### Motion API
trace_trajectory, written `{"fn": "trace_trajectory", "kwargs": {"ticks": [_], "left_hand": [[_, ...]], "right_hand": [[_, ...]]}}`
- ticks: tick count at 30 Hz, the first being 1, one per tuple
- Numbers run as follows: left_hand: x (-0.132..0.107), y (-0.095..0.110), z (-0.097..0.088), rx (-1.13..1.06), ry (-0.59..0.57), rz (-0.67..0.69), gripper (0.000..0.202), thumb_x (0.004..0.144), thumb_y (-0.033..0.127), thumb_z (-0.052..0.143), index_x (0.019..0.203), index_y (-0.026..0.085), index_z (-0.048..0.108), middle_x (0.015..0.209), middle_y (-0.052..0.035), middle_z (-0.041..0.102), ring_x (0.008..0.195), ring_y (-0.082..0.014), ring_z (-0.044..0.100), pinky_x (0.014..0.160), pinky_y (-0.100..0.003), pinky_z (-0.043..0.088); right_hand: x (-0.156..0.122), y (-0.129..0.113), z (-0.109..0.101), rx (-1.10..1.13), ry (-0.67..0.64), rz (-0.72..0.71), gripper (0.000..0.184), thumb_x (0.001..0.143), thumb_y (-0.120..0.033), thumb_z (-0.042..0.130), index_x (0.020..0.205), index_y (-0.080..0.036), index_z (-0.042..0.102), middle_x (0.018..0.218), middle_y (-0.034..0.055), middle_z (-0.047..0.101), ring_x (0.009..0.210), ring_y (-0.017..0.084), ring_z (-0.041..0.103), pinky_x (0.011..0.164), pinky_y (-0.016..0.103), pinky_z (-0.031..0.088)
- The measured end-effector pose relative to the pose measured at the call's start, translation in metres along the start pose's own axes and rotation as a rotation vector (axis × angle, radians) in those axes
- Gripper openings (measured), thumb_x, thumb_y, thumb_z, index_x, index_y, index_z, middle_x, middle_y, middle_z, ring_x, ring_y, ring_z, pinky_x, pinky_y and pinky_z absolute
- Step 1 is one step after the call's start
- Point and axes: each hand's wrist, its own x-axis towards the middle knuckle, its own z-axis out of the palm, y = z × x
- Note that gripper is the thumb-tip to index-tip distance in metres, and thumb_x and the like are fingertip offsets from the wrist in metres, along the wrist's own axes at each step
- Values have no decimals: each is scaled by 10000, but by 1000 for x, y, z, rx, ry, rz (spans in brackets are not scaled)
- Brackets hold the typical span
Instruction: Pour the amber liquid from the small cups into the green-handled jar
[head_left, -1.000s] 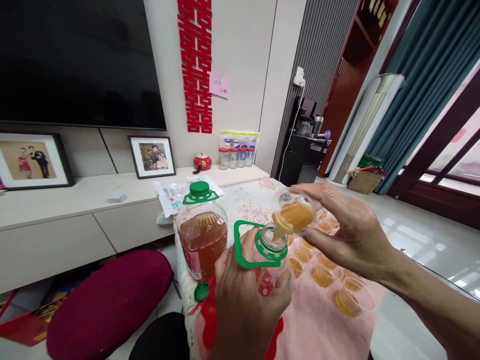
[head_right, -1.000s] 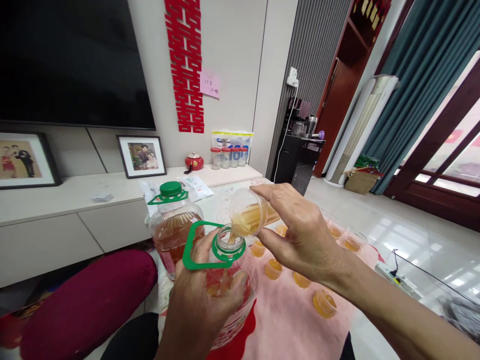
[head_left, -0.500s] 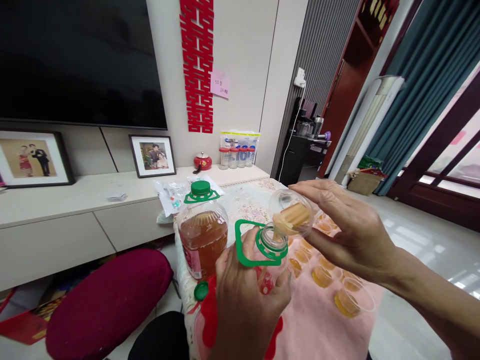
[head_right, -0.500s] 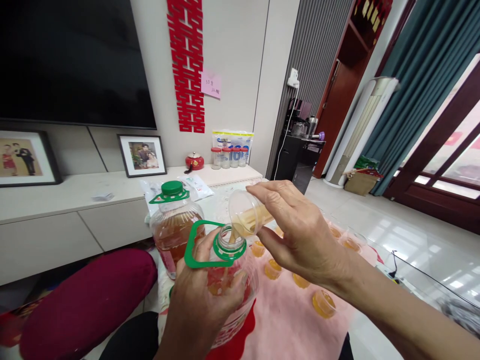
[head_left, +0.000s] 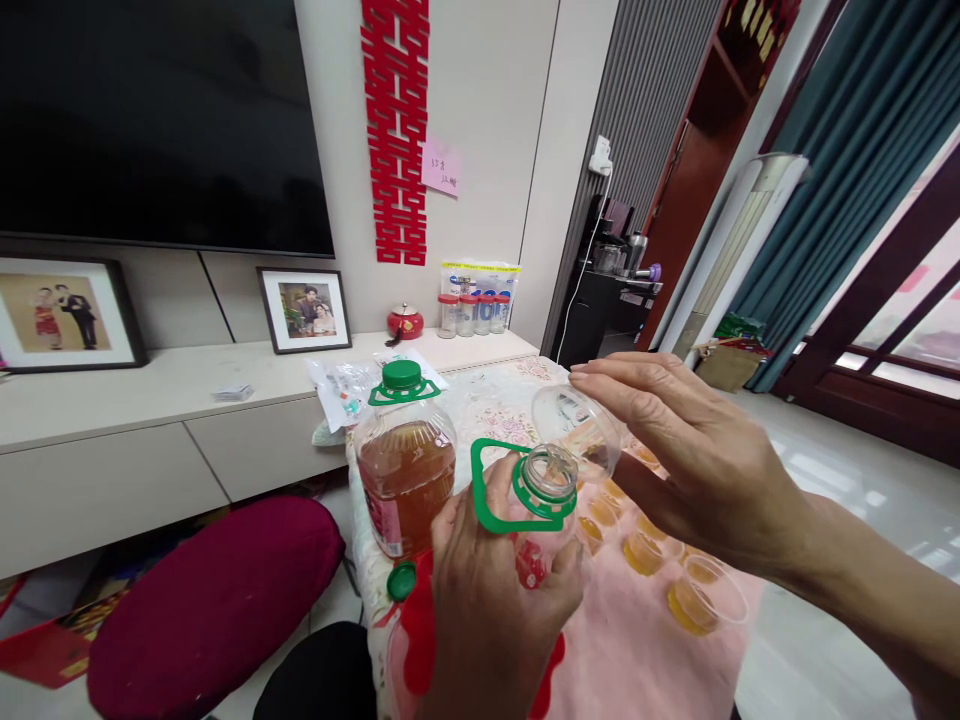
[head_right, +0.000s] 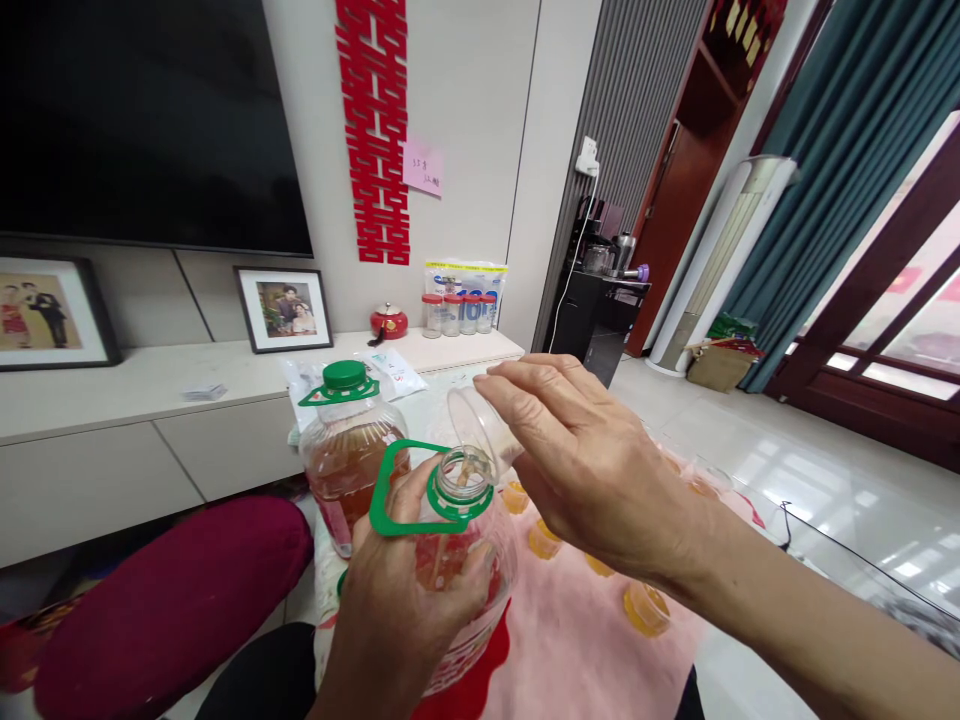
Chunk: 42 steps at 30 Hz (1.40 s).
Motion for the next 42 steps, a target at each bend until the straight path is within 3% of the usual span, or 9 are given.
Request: {"fn": "trace_trajectory", "kwargs": {"ticks": [5,14,25,33,42], "left_hand": [[-4,-3,6,-41,-2,-27,440,770,263,604,1208,232,633,1110,-74,802,1035,-316,775,920,-649,619],[-6,-4,5,-90,-30,-90,499,751,270,642,1249,235,641,1206,-73,792,1144,-343,744,999,-683,585],[-7,-4,4,-26,2,-47,520,766,271,644,1283,258,601,1217,-42,793,1127,-319,760,956,-648,627],[-4,-2,1,-6,-6,-36,546,726,263,687,1268,253,617,1195,-55,801,1044,-349,768,835,-649,647],[-5,-6,3,21,9,-2,523,755,280,645,1275,255,597,1195,-55,798,1092,-297,776,925,-598,657]], "right_hand": [[5,-1,-3,-28,-23,-32,294,1076,46,447,1329,51,596,1339,189,584,1260,306,571,1106,481,510],[12,-5,-9,-67,-84,-96,290,1155,-4,409,1385,16,585,1409,185,549,1340,350,524,1103,521,513],[20,-8,-13,-65,-81,-143,326,1207,-69,338,1352,18,617,1381,177,574,1326,348,546,1089,512,525],[22,-9,-15,-90,-97,-158,323,1212,-74,327,1362,8,601,1394,181,565,1340,348,531,1113,524,497],[19,-4,-10,-67,-100,-124,287,1186,-41,376,1379,-2,584,1400,166,556,1326,333,533,1122,532,480]]}}
